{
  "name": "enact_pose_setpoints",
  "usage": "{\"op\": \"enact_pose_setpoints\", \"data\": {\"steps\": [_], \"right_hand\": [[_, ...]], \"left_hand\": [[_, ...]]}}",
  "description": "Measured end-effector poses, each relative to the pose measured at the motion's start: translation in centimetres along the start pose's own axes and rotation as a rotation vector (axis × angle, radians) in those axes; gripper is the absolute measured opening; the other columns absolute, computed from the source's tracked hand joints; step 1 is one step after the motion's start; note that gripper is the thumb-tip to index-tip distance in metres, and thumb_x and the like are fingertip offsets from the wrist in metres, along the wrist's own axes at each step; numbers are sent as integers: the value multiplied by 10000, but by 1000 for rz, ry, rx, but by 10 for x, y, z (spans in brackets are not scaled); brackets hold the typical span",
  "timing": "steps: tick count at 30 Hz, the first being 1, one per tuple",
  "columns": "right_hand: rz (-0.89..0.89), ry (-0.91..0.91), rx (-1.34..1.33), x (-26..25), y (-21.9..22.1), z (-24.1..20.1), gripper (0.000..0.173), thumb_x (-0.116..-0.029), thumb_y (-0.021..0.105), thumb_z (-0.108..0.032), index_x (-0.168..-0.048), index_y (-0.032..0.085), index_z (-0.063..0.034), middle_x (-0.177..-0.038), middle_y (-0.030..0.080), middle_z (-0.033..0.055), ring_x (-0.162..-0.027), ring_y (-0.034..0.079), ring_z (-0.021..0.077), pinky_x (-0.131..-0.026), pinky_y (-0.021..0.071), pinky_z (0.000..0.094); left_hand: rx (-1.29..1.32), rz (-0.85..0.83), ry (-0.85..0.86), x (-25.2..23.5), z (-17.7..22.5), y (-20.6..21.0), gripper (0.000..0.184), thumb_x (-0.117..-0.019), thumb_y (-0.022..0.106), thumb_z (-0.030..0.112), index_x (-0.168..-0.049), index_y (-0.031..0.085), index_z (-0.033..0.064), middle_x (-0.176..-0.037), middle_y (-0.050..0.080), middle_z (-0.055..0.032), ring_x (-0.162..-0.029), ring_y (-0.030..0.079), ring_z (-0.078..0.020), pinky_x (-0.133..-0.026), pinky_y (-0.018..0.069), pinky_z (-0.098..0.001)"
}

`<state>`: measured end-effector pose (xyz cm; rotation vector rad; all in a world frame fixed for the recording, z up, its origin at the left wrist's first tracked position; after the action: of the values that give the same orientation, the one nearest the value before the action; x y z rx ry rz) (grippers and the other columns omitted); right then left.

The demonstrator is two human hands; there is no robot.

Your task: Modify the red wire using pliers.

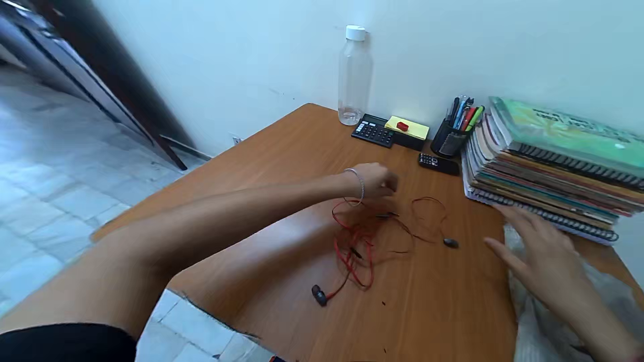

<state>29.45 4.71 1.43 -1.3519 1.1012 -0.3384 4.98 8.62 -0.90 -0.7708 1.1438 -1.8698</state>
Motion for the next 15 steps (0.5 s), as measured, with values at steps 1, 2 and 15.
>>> {"op": "enact_pose_setpoints", "data": {"steps": [1, 2, 15], "right_hand": [[-57, 100, -8, 14, -1, 22, 571, -929, 682, -365, -1359, 618, 5, -1341, 600, 289, -1216, 557, 562, -913, 396, 783], [-146, 221, -26, 29, 1, 42, 631, -943, 659, -421, -1384, 589, 25, -1379, 562, 318, -1262, 505, 593, -939, 356, 809], [-171, 622, 112, 102, 25, 50, 460, -1020, 516, -222, -1378, 575, 61, -1413, 488, 386, -1286, 430, 646, -921, 324, 799]], "left_hand": [[70, 7, -31, 5, -12, -1, 221, -1030, 594, 100, -1176, 698, -29, -1159, 696, -202, -1073, 669, -357, -960, 494, -572], [122, 1, -62, 8, -20, 1, 210, -1028, 599, 94, -1162, 701, -30, -1124, 705, -191, -1048, 672, -332, -957, 499, -538], [28, -277, -274, -6, 2, 41, 238, -1012, 621, 144, -1202, 676, 13, -1099, 696, -187, -1059, 648, -364, -912, 477, -592]]}}
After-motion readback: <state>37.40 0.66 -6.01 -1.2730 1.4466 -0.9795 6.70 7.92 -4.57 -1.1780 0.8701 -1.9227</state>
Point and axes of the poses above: each hand's wrist, its own x-axis away from the middle knuckle, its own y-axis out of the palm, z = x × y, the point moved 10 cm from there along -x, towards the middle knuckle
